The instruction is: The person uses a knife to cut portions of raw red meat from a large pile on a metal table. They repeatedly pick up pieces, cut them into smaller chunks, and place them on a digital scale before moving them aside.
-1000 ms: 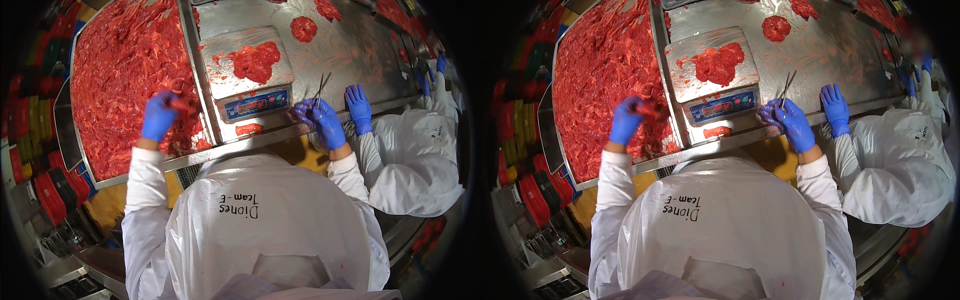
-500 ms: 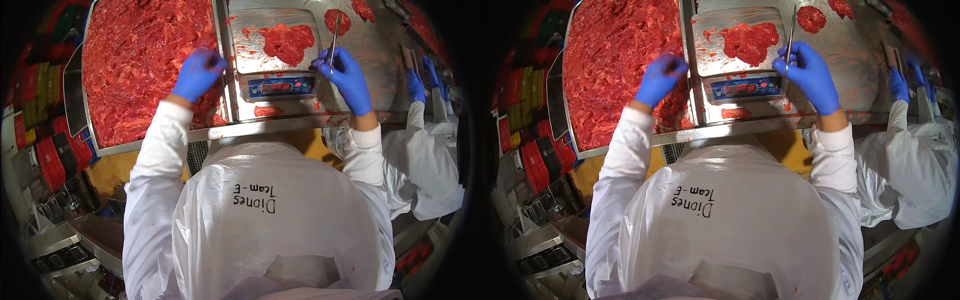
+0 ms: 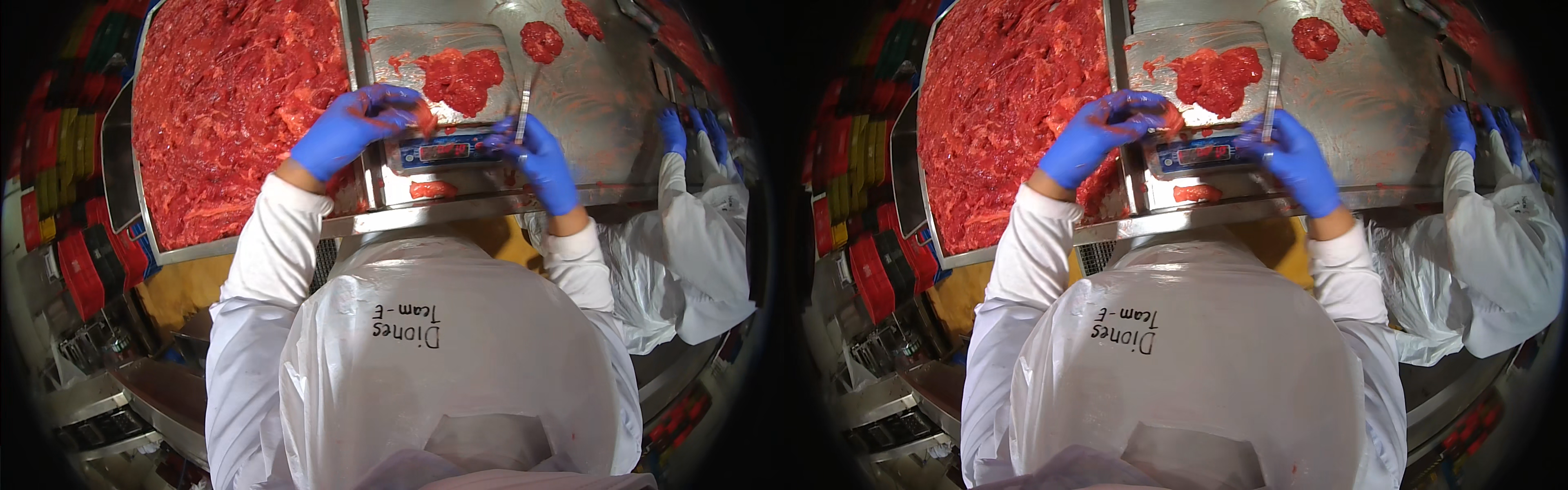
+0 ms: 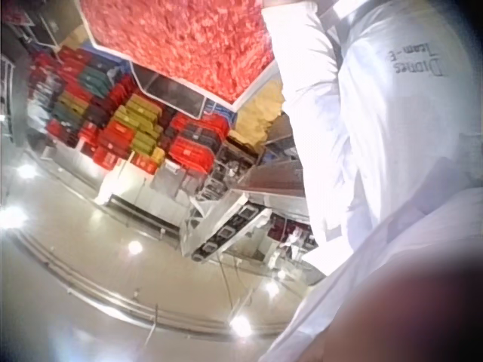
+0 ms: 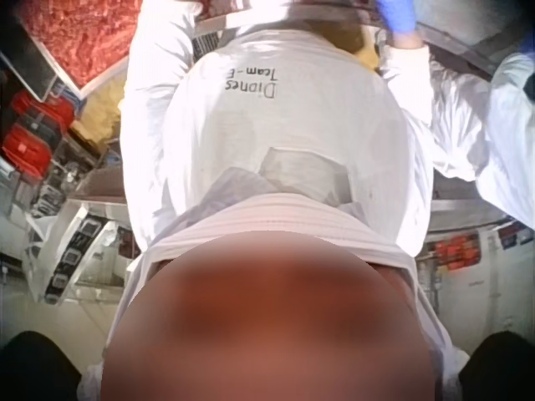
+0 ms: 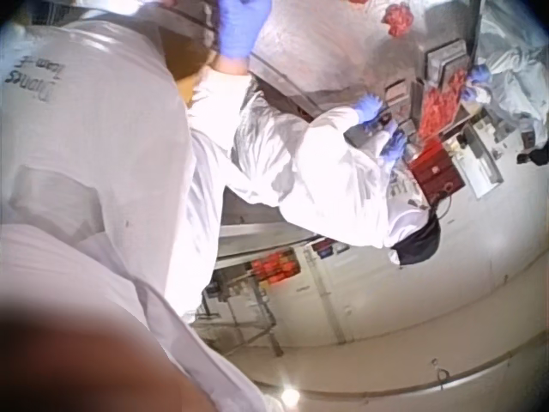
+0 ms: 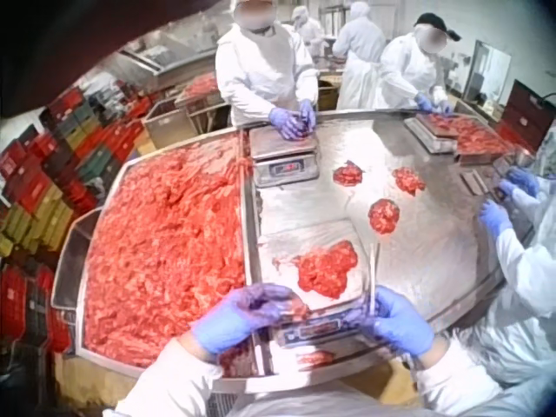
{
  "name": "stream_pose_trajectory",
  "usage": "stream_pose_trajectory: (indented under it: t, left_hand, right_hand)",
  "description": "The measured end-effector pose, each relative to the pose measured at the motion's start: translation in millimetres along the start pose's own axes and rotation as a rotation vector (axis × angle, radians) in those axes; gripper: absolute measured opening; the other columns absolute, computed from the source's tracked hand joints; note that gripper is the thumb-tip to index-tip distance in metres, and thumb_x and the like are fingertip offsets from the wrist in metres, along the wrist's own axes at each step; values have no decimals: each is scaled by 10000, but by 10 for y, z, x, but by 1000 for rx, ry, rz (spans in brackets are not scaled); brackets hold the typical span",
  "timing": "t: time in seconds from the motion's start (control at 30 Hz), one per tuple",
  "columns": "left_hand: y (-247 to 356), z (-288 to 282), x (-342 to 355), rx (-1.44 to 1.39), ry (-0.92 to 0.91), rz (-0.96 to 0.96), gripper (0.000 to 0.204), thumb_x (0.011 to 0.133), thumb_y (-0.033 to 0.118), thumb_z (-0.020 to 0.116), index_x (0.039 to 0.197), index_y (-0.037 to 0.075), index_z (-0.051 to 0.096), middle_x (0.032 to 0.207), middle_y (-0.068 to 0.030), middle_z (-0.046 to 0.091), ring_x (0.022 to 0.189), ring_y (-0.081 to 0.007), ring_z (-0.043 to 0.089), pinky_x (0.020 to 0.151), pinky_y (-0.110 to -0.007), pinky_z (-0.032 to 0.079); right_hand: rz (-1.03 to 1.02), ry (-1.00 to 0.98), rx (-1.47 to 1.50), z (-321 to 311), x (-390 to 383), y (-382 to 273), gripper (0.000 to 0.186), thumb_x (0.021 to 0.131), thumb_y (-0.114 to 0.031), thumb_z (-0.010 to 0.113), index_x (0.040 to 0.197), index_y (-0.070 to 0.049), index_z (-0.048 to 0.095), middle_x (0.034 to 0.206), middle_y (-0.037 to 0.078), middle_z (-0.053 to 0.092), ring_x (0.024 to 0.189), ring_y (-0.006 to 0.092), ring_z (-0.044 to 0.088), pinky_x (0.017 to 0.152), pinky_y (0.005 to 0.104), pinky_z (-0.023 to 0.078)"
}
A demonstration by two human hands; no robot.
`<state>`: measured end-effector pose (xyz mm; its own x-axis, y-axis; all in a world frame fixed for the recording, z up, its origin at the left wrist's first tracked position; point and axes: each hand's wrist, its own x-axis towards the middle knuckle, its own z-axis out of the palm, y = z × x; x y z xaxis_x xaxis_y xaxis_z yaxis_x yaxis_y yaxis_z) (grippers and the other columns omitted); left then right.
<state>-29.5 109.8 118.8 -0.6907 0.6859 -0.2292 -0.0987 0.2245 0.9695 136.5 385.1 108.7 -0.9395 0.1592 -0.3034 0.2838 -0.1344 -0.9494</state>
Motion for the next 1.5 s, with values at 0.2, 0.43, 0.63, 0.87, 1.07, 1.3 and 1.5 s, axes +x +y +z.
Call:
stream_pose_trajectory:
  t: [0.2,0.43,0.63,0.87,1.07,1.3,1.5]
  left_hand:
    - [-787,-364,-18,137,359,-33,285,907,19,672,1190,7,701,1092,-118,737,1005,-190,711,874,-304,563]
    - [-806,-407,-496,329,328,-172,296,882,80,763,1174,52,720,1090,-85,725,969,-163,702,864,-301,560]
    - [-1487,-2271,-1214,1074,870,-187,690,822,305,843,1421,72,591,1362,-252,594,1239,-350,575,1069,-433,455]
    - [-1425,-643,-1013,983,453,-188,697,720,268,865,1345,80,620,1149,-272,605,1061,-394,604,935,-459,509]
    - [-1363,-486,-438,982,157,-184,230,730,33,679,958,54,698,943,-246,670,930,-450,649,808,-495,534]
    - [56,-565,68,470,-113,-239,226,802,13,683,1027,31,688,846,-14,679,765,-114,632,663,-302,521]
    - [572,130,571,211,-168,142,394,823,141,780,1187,26,684,1117,-106,698,1010,-204,681,902,-300,541]
  right_hand:
    - [-672,-361,-484,1088,288,102,758,761,-416,883,1337,-50,554,1253,214,612,1237,363,598,1042,465,499]
    - [-154,173,-679,542,1253,-135,957,810,-552,815,1483,3,420,1438,254,543,1312,385,565,1104,447,448]
    - [39,627,-569,-1378,909,937,897,854,-536,785,1444,47,445,1376,295,602,1291,401,592,1068,455,466]
    - [111,475,-849,-414,-291,1143,744,823,-493,809,1376,-67,552,1259,222,676,1139,407,663,954,459,526]
    - [-32,440,-999,-234,-275,1068,664,814,-460,818,1322,-88,607,1157,179,709,1052,357,699,877,423,558]
    - [-9,431,-997,-241,-320,1097,730,836,-547,769,1353,-61,598,1198,188,701,1057,365,696,898,436,547]
    - [-40,424,-1043,-253,-310,1115,752,834,-553,766,1358,-43,592,1213,195,695,1074,370,687,913,433,540]
